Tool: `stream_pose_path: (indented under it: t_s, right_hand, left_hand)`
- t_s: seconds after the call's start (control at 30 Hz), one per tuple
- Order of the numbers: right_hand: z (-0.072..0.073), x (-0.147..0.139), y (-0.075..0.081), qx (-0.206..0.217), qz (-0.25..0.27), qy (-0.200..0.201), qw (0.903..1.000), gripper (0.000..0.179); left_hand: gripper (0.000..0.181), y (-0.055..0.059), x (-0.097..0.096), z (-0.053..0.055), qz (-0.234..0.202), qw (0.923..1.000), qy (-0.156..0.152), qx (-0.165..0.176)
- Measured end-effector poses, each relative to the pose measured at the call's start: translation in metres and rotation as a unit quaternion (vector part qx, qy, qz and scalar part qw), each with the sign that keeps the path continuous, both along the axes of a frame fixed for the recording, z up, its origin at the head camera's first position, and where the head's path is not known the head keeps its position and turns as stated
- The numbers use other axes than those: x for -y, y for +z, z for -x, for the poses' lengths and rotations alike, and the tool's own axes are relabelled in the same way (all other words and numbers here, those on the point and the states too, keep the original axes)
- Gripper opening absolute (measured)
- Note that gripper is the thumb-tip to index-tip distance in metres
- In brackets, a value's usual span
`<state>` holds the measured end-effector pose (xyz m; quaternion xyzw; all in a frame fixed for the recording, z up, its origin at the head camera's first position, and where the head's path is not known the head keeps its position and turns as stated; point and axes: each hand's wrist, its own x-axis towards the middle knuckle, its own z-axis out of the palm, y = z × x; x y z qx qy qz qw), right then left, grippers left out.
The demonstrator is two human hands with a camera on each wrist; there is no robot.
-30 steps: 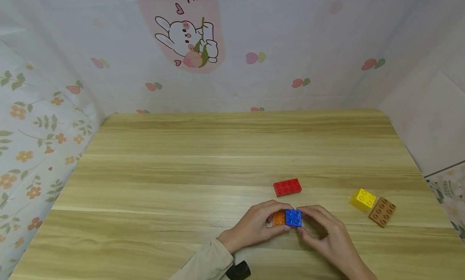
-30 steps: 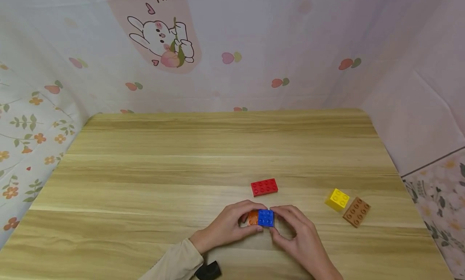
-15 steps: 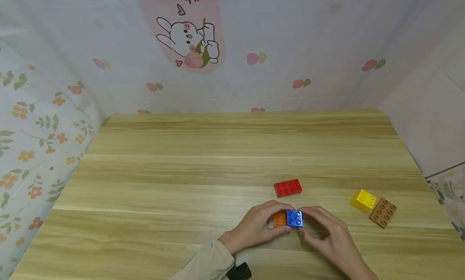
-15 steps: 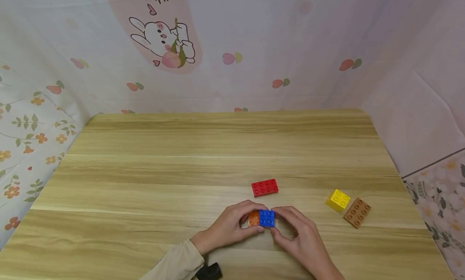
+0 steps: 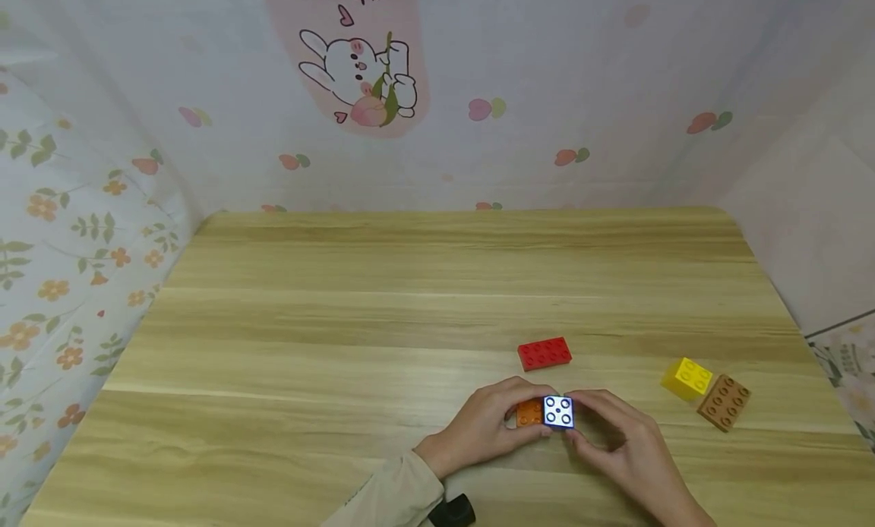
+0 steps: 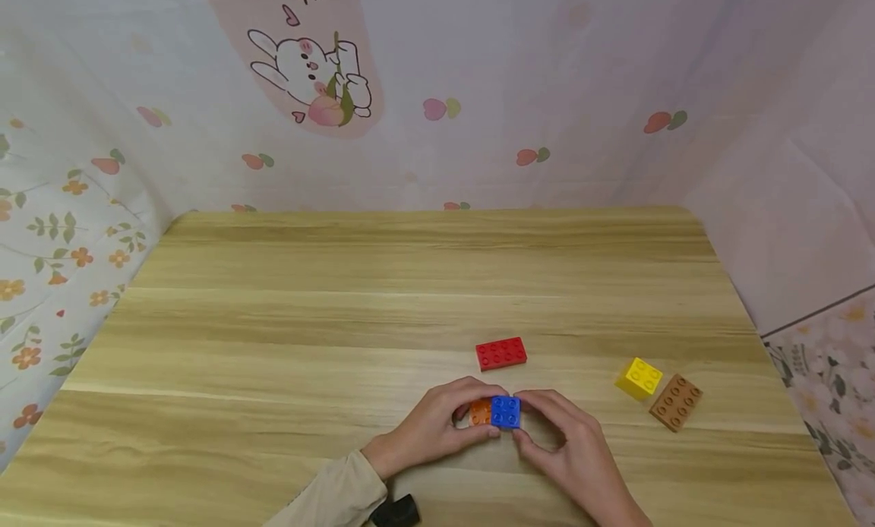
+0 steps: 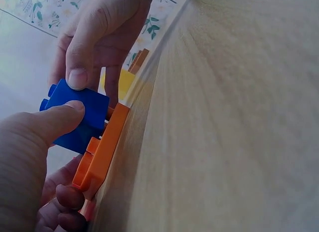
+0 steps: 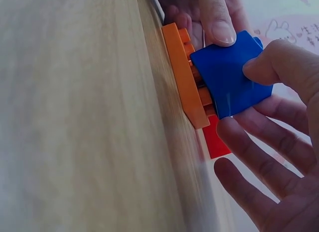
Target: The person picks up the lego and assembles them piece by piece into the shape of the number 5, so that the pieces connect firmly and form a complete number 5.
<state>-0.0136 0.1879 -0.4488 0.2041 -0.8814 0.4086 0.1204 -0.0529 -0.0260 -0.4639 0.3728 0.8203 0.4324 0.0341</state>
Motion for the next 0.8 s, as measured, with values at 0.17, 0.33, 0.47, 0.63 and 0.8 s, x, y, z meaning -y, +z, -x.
stream_pose_path:
  t_s: [0.17,0.33,0.47,0.63,0.8]
  right_hand:
    - [0.0002,-0.0014,-0.0008,0.011,-0.003,-0.005,0.9999,0.055]
    - [-0.0001,-0.0019,-0.0015,0.012,0.001,-0.003,0.9999,0.054]
    - [0.0004,-0.0022,-0.0015,0.012,0.002,-0.002,0.9999,0.054]
    - [0.0010,-0.0034,-0.0012,0.007,0.008,0.006,0.9999,0.054]
    - [0.0012,-0.0038,-0.0007,0.009,0.007,0.007,0.9999,0.054]
  left_hand:
    - [0.040,0.0001,-0.0003,0.0000,0.000,1.0000,-0.002,0.002]
    - [0.040,-0.0002,-0.0003,-0.0008,0.002,1.0000,0.000,0.008]
    - [0.041,0.0003,0.0003,0.0000,0.005,0.9999,0.001,0.011]
    - [0.041,0.0000,0.0002,0.0005,0.000,1.0000,0.001,0.005]
    - [0.040,-0.0007,-0.0002,0.0007,-0.007,1.0000,0.002,-0.005]
